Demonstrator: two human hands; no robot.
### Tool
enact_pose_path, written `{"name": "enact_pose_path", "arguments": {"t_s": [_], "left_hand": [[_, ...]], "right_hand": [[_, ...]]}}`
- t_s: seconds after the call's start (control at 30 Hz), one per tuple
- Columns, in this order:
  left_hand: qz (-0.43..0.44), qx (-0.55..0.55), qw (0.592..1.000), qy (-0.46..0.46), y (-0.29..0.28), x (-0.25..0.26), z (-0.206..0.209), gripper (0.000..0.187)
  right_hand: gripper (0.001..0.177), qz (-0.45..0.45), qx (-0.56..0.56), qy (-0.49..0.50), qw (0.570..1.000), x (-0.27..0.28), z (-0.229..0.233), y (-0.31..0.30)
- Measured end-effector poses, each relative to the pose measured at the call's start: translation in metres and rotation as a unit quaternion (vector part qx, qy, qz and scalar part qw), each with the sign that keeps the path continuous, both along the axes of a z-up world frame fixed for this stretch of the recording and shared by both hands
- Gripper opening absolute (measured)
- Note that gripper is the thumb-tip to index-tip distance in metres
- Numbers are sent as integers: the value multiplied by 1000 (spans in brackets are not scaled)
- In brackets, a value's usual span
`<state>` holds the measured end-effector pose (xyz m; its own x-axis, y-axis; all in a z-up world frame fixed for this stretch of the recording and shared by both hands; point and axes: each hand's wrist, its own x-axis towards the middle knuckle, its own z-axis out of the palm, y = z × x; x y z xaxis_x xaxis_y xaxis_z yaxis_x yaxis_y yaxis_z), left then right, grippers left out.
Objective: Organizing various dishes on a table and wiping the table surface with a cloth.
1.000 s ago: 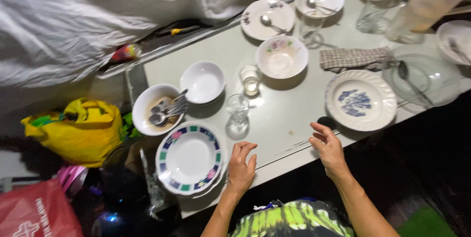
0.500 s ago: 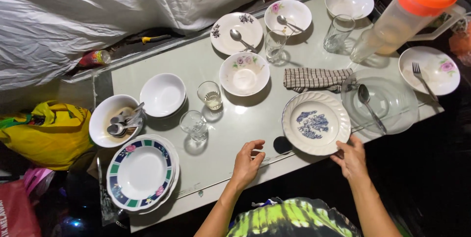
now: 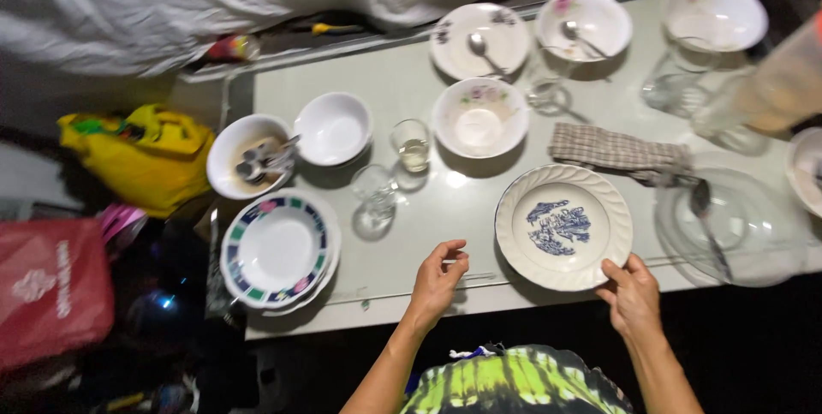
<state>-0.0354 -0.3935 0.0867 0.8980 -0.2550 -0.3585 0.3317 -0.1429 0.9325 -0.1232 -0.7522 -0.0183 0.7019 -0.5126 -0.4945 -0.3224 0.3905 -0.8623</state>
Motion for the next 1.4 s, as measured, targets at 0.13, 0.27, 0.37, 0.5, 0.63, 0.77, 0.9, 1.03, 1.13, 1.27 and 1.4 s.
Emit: {"name": "enact_pose_path", "arguments": {"t_s": [0.13, 0.27, 0.37, 0.5, 0.63, 0.77, 0.9, 1.03, 1.13, 1.27, 1.4], "left_hand": [[49, -73, 995, 44, 33, 1, 20, 45], [123, -211, 969, 41, 80, -3, 28, 46], [162, -181, 969, -53, 128, -8, 39, 41], [236, -147, 956, -96, 198, -16, 41, 35], [302, -144, 941, -55, 261, -21, 18, 35], [329, -130, 933, -61, 309, -21, 12, 35], [354, -108, 928, -35, 340, -15, -10, 31], [371, -110, 922, -1, 357, -10, -22, 30], [371, -115, 921, -19, 365, -5, -39, 30], [368, -118, 922, -13, 370, 1, -50, 30], [342, -102, 934, -26, 374, 7, -61, 29]], "right_hand": [[33, 82, 2, -15, 996, 21, 82, 61], [34, 184, 27, -20, 982, 41, 116, 124], [35, 241, 38, -23, 969, 58, 135, 179], [36, 297, 38, -29, 954, 74, 131, 255], [40, 311, 40, -29, 949, 86, 129, 325], [53, 321, 37, -16, 946, 92, 135, 388], [60, 326, 20, -21, 945, 101, 125, 426], [62, 324, -5, -16, 946, 109, 116, 448], [65, 339, -22, -10, 940, 112, 104, 456], [69, 342, -17, -22, 939, 115, 99, 464], [70, 337, -27, -24, 941, 116, 98, 470]]}}
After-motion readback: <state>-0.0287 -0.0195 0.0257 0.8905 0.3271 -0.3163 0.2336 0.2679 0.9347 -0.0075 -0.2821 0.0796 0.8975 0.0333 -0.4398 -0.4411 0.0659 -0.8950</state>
